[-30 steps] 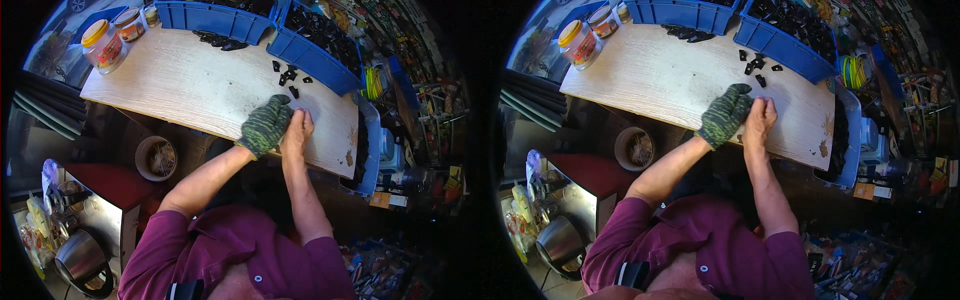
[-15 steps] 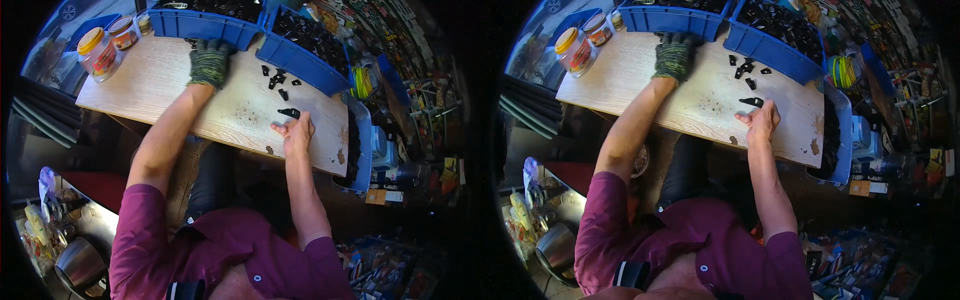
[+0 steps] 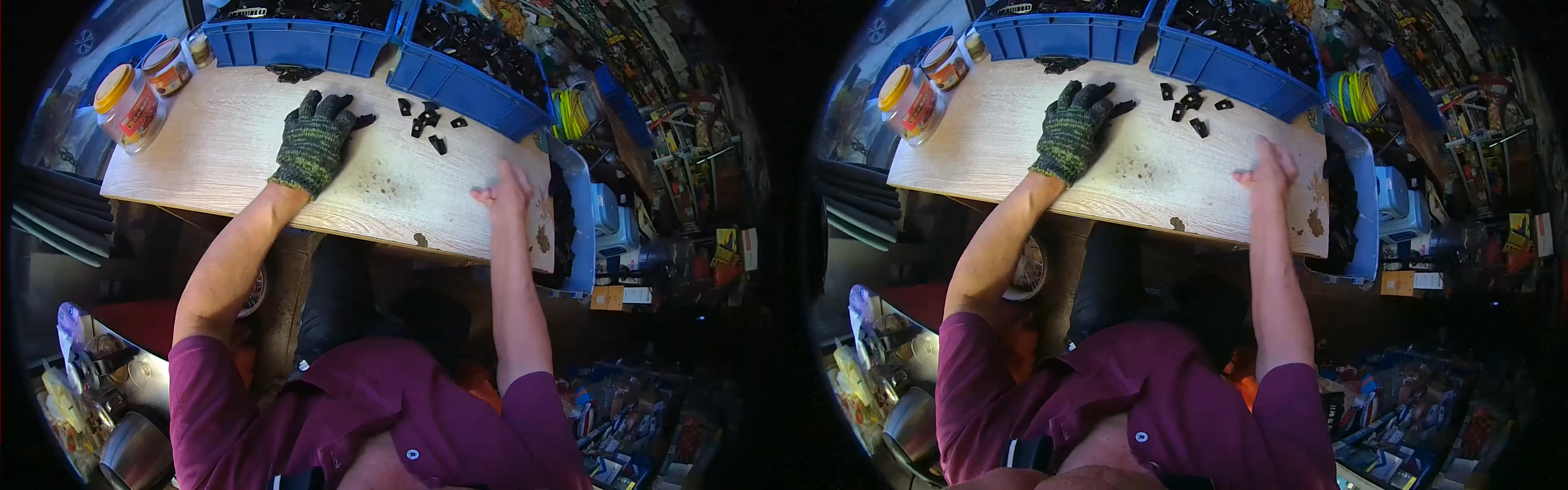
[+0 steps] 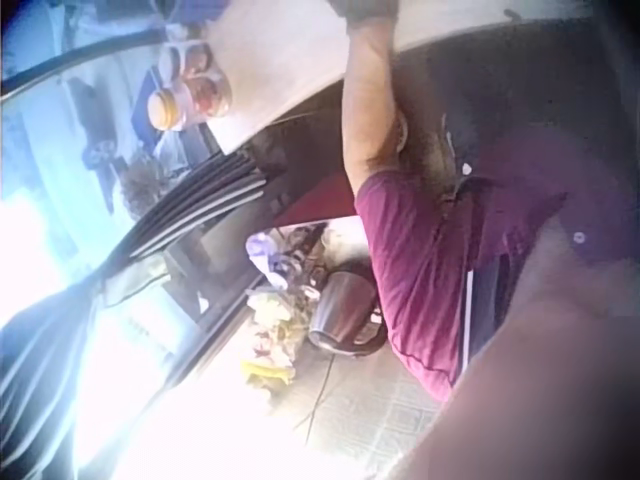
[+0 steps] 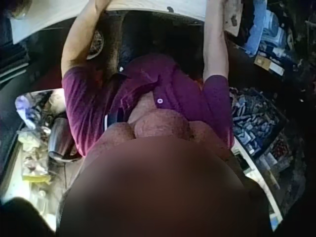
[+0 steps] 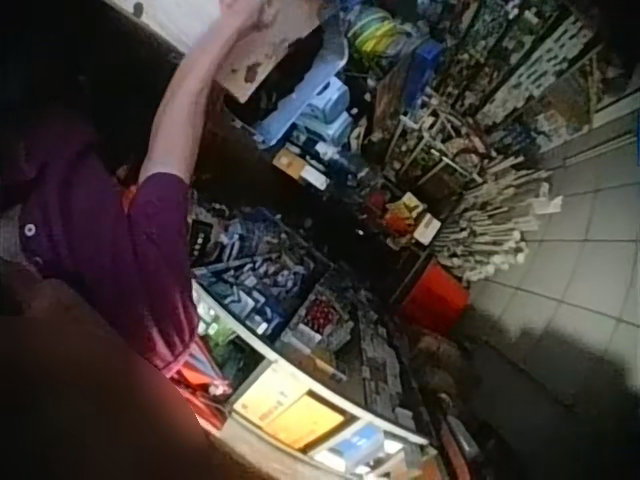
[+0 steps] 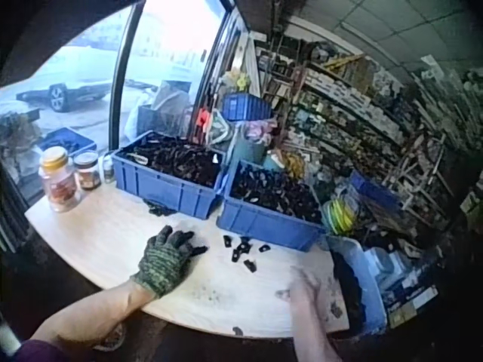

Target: Sorting and organizing small black hardware components from blue plastic bins onto a wooden workbench surface.

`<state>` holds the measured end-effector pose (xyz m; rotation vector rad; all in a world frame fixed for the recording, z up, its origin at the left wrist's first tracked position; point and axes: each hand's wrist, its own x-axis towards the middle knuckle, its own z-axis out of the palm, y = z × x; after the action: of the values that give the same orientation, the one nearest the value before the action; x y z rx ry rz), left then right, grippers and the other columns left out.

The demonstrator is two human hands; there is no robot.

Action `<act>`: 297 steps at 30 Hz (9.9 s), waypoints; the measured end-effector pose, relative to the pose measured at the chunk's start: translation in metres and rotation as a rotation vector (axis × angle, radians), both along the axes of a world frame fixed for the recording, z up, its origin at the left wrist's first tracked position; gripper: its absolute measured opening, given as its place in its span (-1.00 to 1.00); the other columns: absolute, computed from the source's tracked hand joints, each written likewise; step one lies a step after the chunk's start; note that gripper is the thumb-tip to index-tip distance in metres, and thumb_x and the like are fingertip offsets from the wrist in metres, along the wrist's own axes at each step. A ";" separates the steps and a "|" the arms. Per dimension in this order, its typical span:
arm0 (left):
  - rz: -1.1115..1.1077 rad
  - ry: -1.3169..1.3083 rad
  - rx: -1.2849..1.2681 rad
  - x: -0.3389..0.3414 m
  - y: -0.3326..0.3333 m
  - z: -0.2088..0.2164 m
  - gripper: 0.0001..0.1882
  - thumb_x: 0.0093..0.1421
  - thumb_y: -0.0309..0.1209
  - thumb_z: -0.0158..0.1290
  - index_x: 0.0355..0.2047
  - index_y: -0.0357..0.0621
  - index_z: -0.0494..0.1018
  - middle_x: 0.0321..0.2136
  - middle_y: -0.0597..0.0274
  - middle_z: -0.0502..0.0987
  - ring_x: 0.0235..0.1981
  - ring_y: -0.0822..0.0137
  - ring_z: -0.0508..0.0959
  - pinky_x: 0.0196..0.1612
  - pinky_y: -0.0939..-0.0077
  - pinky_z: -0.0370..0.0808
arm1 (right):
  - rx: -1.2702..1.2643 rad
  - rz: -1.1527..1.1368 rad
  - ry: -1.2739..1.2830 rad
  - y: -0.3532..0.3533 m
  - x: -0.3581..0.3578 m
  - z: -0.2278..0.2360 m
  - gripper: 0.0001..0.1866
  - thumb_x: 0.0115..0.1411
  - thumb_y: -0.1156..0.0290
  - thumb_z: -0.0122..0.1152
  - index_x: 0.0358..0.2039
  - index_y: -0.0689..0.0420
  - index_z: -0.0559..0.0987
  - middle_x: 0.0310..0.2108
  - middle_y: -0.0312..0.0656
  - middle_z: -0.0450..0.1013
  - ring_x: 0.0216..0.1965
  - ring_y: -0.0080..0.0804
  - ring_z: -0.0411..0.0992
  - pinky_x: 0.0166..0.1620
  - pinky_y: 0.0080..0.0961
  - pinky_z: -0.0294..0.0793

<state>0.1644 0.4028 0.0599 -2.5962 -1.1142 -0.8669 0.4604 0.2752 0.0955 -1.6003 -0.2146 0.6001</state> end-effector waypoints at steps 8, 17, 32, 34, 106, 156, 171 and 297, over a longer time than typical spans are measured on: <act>-0.006 -0.142 0.001 0.010 -0.016 0.014 -0.57 0.10 -0.33 0.13 0.03 0.12 0.52 0.06 0.13 0.48 0.10 -0.06 0.42 0.11 0.02 0.38 | -0.400 0.491 -0.364 0.039 -0.036 -0.002 -0.64 0.05 0.24 0.41 -0.26 0.20 0.53 -0.66 -0.29 0.29 -0.77 -0.49 0.25 -0.71 -0.42 0.46; -0.211 -0.586 -0.344 0.070 -0.063 -0.002 -0.61 0.16 -0.38 0.11 0.03 -0.07 0.49 -0.08 -0.02 0.55 -0.01 -0.07 0.49 0.03 0.09 0.46 | -0.339 0.604 -0.313 0.031 -0.040 0.002 -0.73 0.09 0.25 0.28 -0.42 0.22 0.55 -0.74 -0.27 0.32 -0.77 -0.45 0.35 -0.66 -0.39 0.52; -0.144 -0.776 -0.729 0.077 -0.065 -0.001 -0.80 0.22 -0.42 0.08 -0.15 -0.16 0.51 -0.24 -0.06 0.58 -0.19 -0.09 0.56 -0.18 0.17 0.50 | -0.061 0.712 -0.049 0.006 -0.084 -0.003 -0.69 0.22 0.22 0.28 -0.34 0.27 0.54 -0.81 -0.34 0.20 -0.84 -0.54 0.23 -0.67 -0.41 0.47; -0.116 -0.779 -0.726 0.078 -0.064 -0.001 -0.80 0.22 -0.42 0.08 -0.15 -0.16 0.51 -0.26 -0.07 0.58 -0.20 -0.10 0.56 -0.19 0.17 0.50 | -0.054 0.703 -0.055 0.005 -0.087 -0.003 -0.69 0.21 0.23 0.29 -0.31 0.27 0.55 -0.81 -0.35 0.20 -0.84 -0.54 0.22 -0.67 -0.43 0.46; 0.106 -0.101 -0.406 0.029 -0.007 0.014 -0.67 0.21 -0.26 0.01 -0.05 -0.04 0.51 -0.26 -0.02 0.59 -0.23 -0.04 0.58 -0.13 0.04 0.50 | 0.066 0.030 -0.141 0.018 0.052 -0.018 -0.65 0.20 0.37 0.20 0.00 0.11 0.46 -0.59 -0.22 0.28 -0.76 -0.47 0.22 -0.51 -0.23 0.65; -0.070 -0.463 -0.453 0.068 -0.101 0.014 -0.74 0.09 -0.16 0.11 -0.37 -0.08 0.52 -0.44 0.01 0.56 -0.31 -0.07 0.53 -0.24 0.00 0.47 | 0.106 0.555 -0.072 0.000 -0.096 -0.020 -0.82 0.21 0.30 0.21 -0.51 -0.01 0.46 -0.64 -0.46 0.25 -0.67 -0.69 0.21 -0.62 -0.67 0.14; -0.092 -0.417 -0.174 0.046 -0.088 0.009 -0.60 0.07 -0.17 0.17 -0.12 -0.10 0.51 -0.26 0.05 0.56 -0.19 -0.04 0.53 -0.10 0.05 0.45 | 0.103 0.638 -0.026 -0.006 -0.105 -0.009 -0.71 0.29 0.21 0.06 -0.52 0.08 0.39 -0.77 -0.38 0.10 -0.75 -0.55 0.13 -0.57 -0.36 0.43; 0.133 -0.027 -0.144 -0.018 -0.011 0.013 -0.72 0.22 -0.12 0.02 -0.33 -0.04 0.54 -0.39 0.02 0.53 -0.34 -0.07 0.52 -0.32 -0.02 0.50 | -0.589 0.525 -0.645 0.080 -0.083 0.007 -0.63 0.03 0.07 0.35 -0.47 0.15 0.58 -0.66 -0.16 0.44 -0.75 -0.34 0.39 -0.72 -0.31 0.50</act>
<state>0.1464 0.3913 0.0728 -2.5932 -1.3868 -0.8223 0.3774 0.3552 0.1029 -2.3041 -1.0390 0.5474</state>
